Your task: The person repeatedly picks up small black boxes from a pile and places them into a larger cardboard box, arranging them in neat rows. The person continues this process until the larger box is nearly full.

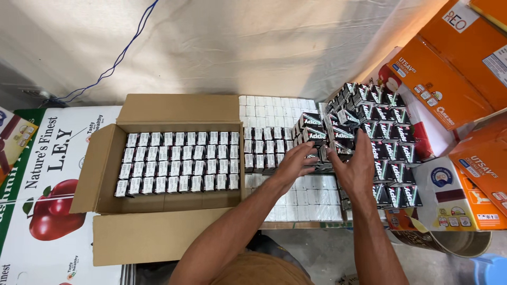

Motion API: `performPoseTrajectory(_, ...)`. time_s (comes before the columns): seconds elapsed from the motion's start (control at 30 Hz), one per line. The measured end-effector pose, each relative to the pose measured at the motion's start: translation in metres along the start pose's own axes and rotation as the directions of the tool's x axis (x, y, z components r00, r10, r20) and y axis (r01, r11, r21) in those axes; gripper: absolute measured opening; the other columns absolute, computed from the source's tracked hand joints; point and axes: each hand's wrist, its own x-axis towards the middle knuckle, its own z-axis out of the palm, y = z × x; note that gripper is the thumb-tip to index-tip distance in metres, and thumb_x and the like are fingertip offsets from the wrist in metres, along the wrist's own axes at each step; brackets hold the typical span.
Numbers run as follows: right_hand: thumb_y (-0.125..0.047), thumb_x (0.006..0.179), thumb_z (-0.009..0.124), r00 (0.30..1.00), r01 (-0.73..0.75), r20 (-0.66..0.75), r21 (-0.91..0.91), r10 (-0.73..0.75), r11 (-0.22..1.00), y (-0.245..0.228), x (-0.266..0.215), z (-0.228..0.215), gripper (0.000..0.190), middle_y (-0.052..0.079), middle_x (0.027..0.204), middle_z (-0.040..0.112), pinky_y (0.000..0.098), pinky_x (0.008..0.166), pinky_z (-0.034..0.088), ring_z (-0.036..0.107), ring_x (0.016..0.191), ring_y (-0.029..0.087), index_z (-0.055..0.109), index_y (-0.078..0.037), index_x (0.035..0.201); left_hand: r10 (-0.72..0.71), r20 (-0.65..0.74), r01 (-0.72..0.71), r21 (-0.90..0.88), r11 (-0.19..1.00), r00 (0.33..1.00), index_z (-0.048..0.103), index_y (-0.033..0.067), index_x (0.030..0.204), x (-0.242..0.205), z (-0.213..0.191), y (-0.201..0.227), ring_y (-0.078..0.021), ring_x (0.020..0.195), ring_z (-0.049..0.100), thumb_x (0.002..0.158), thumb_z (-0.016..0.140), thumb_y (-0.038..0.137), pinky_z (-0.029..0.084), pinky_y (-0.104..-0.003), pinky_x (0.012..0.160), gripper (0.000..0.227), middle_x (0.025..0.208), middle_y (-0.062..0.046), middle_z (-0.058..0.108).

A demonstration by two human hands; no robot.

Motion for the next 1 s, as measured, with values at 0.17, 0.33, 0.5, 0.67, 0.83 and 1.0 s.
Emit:
performPoseTrajectory(0.17, -0.042, 0.094, 0.071, 0.995, -0.084, 0.054, 0.014, 0.083, 0.996, 0.018, 0.000, 0.004, 0.096, 0.041, 0.149, 0.038, 0.0780, 0.110, 0.030, 0.038, 0.138, 0.060, 0.018, 0.003, 0.161, -0.050, 0.090, 0.053, -0.031, 0.998, 0.995, 0.024, 0.0040, 0.162, -0.003, 0.030, 0.008, -0.0477, 0.152, 0.021, 0.103, 0.050, 0.060, 0.025, -0.061, 0.119, 0.085, 0.165, -0.031, 0.021)
performPoseTrajectory(0.33, -0.037, 0.090, 0.074, 0.999, -0.051, -0.005, -0.013, 0.051, 0.999, 0.054, 0.003, 0.020, 0.095, 0.034, 0.133, 0.058, 0.0759, 0.097, 0.045, 0.056, 0.122, 0.057, 0.023, -0.001, 0.162, -0.062, 0.158, 0.069, -0.040, 0.997, 0.986, 0.021, 0.0064, 0.164, 0.002, 0.031, -0.002, -0.0467, 0.153, 0.015, 0.104, 0.047, 0.063, 0.022, -0.060, 0.121, 0.086, 0.165, -0.032, 0.017)
performPoseTrajectory(0.5, -0.025, 0.088, 0.079, 0.993, 0.058, -0.106, 0.022, -0.055, 0.998, 0.022, -0.017, 0.007, 0.090, 0.031, 0.131, 0.061, 0.0668, 0.096, 0.048, 0.055, 0.124, 0.051, 0.031, 0.004, 0.159, 0.005, 0.085, -0.005, -0.007, 1.000, 0.996, 0.040, 0.0097, 0.158, -0.003, 0.027, -0.007, -0.0321, 0.142, 0.046, 0.102, 0.064, 0.035, 0.041, -0.050, 0.112, 0.066, 0.149, -0.018, 0.047)
performPoseTrajectory(0.67, -0.012, 0.083, 0.084, 0.969, 0.201, -0.176, 0.165, -0.172, 0.965, -0.005, -0.033, 0.020, 0.090, 0.027, 0.135, 0.060, 0.0528, 0.098, 0.051, 0.054, 0.126, 0.046, 0.036, 0.003, 0.157, 0.079, 0.007, -0.078, -0.100, 0.992, 0.997, 0.047, 0.0032, 0.152, -0.021, 0.016, 0.009, -0.0152, 0.102, 0.067, 0.096, 0.070, 0.018, 0.058, -0.033, 0.090, 0.062, 0.109, -0.004, 0.063)
performPoseTrajectory(0.83, 0.000, 0.077, 0.084, 0.979, 0.201, -0.136, 0.470, -0.154, 0.860, -0.036, -0.046, 0.052, 0.094, 0.027, 0.138, 0.057, 0.0493, 0.103, 0.052, 0.053, 0.133, 0.045, 0.035, 0.001, 0.157, 0.150, -0.074, -0.159, -0.129, 0.979, 0.986, 0.059, 0.0045, 0.142, -0.043, -0.027, 0.025, -0.0164, 0.091, 0.073, 0.096, 0.072, 0.016, 0.063, -0.033, 0.081, 0.049, 0.104, -0.006, 0.067)
performPoseTrajectory(1.0, 0.006, 0.071, 0.084, 0.983, 0.144, 0.004, 0.611, -0.185, 0.778, -0.074, -0.061, 0.088, 0.095, 0.025, 0.135, 0.058, 0.0555, 0.106, 0.050, 0.055, 0.129, 0.046, 0.039, -0.004, 0.154, 0.131, -0.176, -0.152, -0.114, 0.982, 0.976, 0.068, 0.0082, 0.131, -0.092, -0.078, 0.064, -0.0274, 0.099, 0.074, 0.102, 0.063, 0.024, 0.061, -0.046, 0.090, 0.033, 0.110, -0.010, 0.065)
